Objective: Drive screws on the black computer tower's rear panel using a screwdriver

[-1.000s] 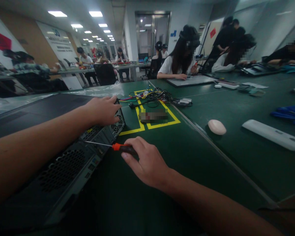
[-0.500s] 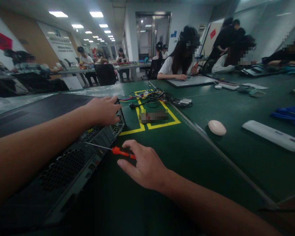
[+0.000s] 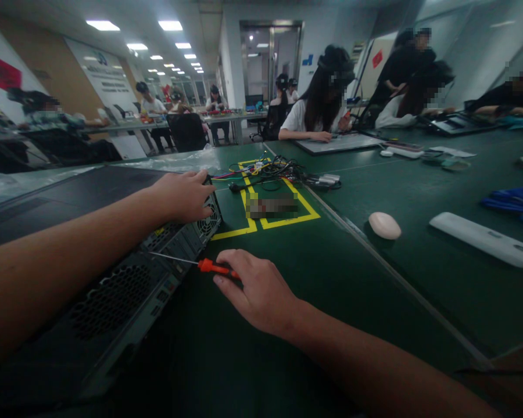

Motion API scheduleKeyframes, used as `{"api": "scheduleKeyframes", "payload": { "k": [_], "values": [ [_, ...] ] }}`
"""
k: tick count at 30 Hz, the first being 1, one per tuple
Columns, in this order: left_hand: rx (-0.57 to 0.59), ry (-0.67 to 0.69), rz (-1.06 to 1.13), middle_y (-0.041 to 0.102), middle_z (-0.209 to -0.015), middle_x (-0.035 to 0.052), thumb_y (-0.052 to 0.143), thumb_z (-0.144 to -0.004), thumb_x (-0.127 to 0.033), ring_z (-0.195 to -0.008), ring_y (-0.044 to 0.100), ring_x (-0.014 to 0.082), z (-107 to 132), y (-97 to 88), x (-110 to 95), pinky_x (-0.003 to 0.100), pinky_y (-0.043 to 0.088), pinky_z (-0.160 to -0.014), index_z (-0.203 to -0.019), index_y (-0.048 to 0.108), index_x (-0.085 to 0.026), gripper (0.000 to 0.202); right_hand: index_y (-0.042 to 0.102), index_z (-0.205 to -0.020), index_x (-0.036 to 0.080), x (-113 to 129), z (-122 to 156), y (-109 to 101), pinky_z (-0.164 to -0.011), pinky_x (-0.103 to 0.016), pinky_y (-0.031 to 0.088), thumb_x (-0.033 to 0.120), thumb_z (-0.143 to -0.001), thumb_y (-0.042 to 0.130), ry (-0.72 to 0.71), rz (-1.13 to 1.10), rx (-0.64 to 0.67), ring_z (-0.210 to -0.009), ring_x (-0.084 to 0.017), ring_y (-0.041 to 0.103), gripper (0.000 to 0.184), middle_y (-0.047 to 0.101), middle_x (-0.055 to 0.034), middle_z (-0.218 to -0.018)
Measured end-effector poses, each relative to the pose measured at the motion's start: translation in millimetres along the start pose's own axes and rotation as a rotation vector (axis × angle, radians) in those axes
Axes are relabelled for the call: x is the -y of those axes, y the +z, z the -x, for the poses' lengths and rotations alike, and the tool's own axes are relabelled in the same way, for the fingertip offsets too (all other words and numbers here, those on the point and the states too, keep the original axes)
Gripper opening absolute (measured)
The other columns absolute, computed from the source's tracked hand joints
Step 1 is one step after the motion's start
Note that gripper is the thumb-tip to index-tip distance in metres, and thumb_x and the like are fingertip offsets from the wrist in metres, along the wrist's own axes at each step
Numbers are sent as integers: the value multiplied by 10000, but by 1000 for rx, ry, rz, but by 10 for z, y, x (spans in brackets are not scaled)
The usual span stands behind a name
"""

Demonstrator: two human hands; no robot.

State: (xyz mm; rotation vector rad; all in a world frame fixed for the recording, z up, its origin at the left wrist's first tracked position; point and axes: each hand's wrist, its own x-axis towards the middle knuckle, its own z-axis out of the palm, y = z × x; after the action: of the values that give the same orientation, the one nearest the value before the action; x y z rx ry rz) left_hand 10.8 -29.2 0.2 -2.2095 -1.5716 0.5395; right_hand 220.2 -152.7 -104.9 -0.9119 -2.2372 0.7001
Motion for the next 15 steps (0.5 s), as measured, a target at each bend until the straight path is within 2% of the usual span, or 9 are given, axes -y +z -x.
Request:
{"api": "scheduleKeyframes", "payload": {
  "k": [5,12,15],
  "values": [
    [19,-17,36,440,-1751,245,495,-1002,-510,-1560,495,459,-11,4,7,594,489,-1178,-1630,577,-198,706,631,-1325,227,-7,-7,7,-847,-378,514,315,-1111,591,-2,10,1,-995,-230,698,236,732,-84,-1203],
    [11,-13,65,431,-1767,229,523,-994,-514,-1549,506,456,-13,11,18,586,484,-1186,-1613,604,-212,693,637,-1322,222,11,-6,-2,-843,-376,518,330,-1113,591,15,33,6,-975,-228,694,239,730,-83,-1186],
    [8,-13,59,435,-1756,249,520,-1000,-503,-1541,515,459,-10,11,15,584,485,-1183,-1606,609,-190,688,640,-1319,227,21,-6,-6,-834,-368,514,332,-1111,593,15,36,3,-974,-226,689,237,737,-78,-1184]
  ]
}}
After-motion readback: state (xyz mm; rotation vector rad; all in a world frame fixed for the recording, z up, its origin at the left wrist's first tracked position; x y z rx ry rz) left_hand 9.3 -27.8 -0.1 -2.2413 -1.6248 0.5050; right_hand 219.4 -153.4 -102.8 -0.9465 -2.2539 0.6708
